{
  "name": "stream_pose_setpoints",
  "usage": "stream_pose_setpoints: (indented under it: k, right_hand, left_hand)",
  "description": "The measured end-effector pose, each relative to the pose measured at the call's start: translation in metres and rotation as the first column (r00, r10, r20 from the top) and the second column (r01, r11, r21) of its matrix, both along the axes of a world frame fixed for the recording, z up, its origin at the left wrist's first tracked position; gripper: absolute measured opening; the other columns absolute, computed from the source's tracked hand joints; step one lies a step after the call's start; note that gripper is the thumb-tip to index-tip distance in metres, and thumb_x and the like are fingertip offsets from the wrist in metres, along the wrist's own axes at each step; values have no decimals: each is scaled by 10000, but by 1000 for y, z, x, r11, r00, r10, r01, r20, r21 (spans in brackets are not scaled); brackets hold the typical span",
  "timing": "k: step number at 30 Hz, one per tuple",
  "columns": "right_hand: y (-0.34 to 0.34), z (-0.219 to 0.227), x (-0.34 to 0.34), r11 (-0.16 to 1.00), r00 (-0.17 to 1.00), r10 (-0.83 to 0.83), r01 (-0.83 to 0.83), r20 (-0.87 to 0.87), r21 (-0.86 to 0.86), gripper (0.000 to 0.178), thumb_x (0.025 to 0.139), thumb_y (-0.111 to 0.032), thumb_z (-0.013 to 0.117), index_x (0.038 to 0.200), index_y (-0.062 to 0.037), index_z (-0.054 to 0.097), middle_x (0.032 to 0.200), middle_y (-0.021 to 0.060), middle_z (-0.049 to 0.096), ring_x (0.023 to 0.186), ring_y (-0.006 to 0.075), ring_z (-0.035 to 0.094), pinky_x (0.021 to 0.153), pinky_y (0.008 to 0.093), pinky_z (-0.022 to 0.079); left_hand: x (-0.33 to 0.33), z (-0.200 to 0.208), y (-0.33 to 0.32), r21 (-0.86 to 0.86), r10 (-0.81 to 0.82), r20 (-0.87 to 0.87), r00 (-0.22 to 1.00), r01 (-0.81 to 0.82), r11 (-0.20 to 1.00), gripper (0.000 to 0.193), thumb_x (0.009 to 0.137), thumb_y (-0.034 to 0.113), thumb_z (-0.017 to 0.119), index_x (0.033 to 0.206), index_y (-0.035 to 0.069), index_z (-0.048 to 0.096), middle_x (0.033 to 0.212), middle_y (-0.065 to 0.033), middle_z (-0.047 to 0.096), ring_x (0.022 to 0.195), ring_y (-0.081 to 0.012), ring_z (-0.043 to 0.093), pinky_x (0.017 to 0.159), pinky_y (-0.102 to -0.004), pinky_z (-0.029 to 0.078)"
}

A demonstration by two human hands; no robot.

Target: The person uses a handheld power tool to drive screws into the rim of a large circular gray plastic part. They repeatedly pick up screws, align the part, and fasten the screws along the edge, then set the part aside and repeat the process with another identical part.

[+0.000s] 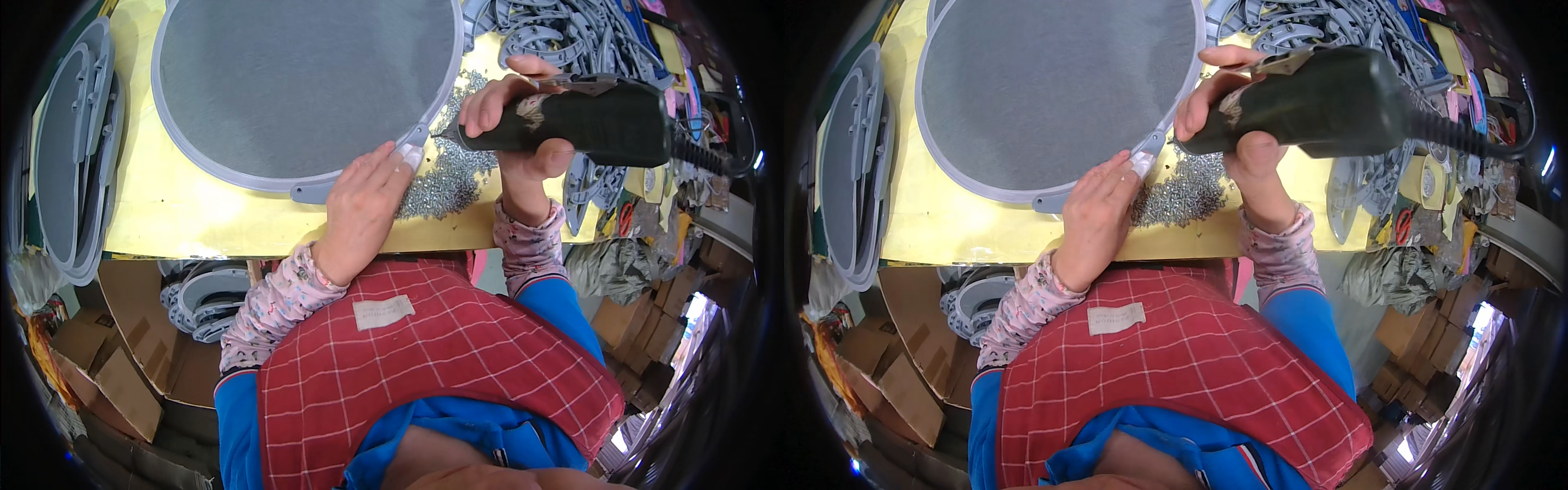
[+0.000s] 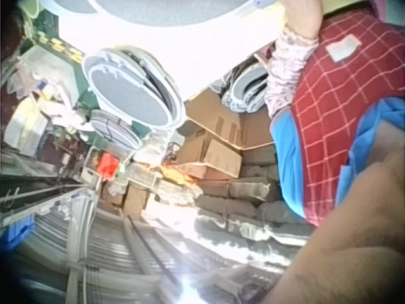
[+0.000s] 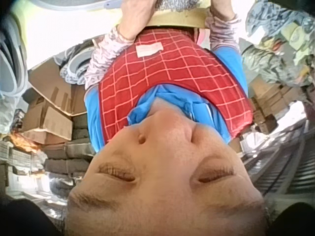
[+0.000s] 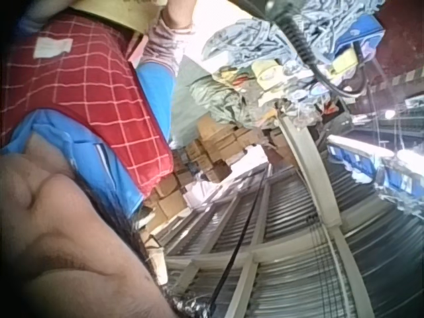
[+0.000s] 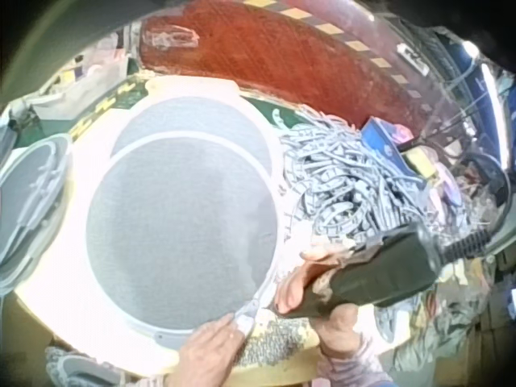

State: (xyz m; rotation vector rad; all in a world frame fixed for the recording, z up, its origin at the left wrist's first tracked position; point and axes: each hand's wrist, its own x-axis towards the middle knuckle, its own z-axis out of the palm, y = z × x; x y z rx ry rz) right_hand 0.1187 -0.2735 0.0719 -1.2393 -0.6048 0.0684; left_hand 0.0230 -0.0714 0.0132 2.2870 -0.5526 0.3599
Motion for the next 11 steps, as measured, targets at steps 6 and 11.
stream_pose_setpoints:
  k: [6,11]
  right_hand:
    - [11,-12,-11,982,993,-116,109,37,154,904,816,-541,829,1349,79,440,821,109,650,752,228,667,715,369,566]
    - [-1,-5,-17,950,990,20,-61,137,306,973,812,-661,747,1442,-14,386,845,134,663,773,300,699,737,444,581]
  left_hand:
    - [3,0,1,-38,17,-5,1000,-17,999,354,760,-21,658,1108,28,702,1122,-144,713,1127,-343,674,942,-427,540]
    - [2,6,3,-156,40,-126,991,-60,986,386,815,32,705,1198,85,700,1168,-168,708,1156,-347,664,954,-439,534]
